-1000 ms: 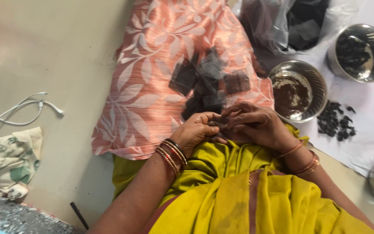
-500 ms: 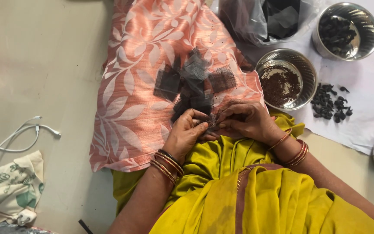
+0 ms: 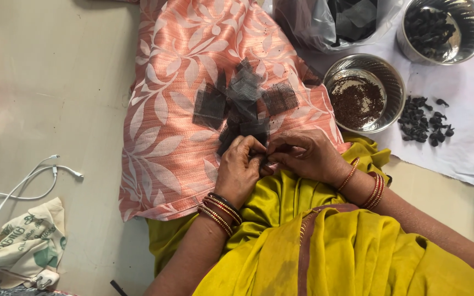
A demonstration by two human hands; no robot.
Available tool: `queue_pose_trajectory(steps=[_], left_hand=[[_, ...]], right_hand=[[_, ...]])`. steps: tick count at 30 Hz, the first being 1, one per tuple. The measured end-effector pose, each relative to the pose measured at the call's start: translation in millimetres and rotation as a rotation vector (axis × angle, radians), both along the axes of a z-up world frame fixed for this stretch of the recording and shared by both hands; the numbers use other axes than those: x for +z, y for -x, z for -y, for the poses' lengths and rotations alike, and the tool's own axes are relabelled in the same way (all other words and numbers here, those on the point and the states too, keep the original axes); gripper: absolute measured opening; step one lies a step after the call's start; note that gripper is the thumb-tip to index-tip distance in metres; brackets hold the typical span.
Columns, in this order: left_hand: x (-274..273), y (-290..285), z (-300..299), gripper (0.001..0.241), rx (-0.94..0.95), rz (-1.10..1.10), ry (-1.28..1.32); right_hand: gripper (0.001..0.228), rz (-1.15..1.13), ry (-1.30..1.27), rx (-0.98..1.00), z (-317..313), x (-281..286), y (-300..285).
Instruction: Attaching small bundles of black hair to mesh squares to create hair extensions.
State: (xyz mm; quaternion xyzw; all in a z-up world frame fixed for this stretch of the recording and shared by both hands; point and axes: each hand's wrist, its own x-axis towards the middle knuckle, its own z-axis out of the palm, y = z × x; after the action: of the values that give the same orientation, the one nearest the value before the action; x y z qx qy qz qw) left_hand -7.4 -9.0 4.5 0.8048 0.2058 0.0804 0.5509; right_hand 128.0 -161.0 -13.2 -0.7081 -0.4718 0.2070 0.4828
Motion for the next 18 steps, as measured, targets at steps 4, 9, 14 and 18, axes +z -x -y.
queue_pose_trajectory(steps=[4, 9, 14, 18], left_hand=[[7.6, -1.5, -0.1, 0.008, 0.052, -0.071, 0.154], [4.3, -2.0, -2.6, 0.014, 0.126, -0.166, -0.042], [-14.3, -0.2, -3.1, 0.011, 0.112, -0.047, 0.152], [-2.9, -2.3, -3.8, 0.013, 0.097, -0.062, 0.148]], right_hand=[[0.017, -0.004, -0.004, 0.006, -1.0, 7.0, 3.1], [0.017, -0.156, -0.031, -0.010, -1.1, -0.8, 4.3], [0.020, -0.153, -0.023, -0.076, -3.4, -5.2, 3.0], [0.021, -0.209, 0.012, -0.107, -3.7, -6.3, 2.4]])
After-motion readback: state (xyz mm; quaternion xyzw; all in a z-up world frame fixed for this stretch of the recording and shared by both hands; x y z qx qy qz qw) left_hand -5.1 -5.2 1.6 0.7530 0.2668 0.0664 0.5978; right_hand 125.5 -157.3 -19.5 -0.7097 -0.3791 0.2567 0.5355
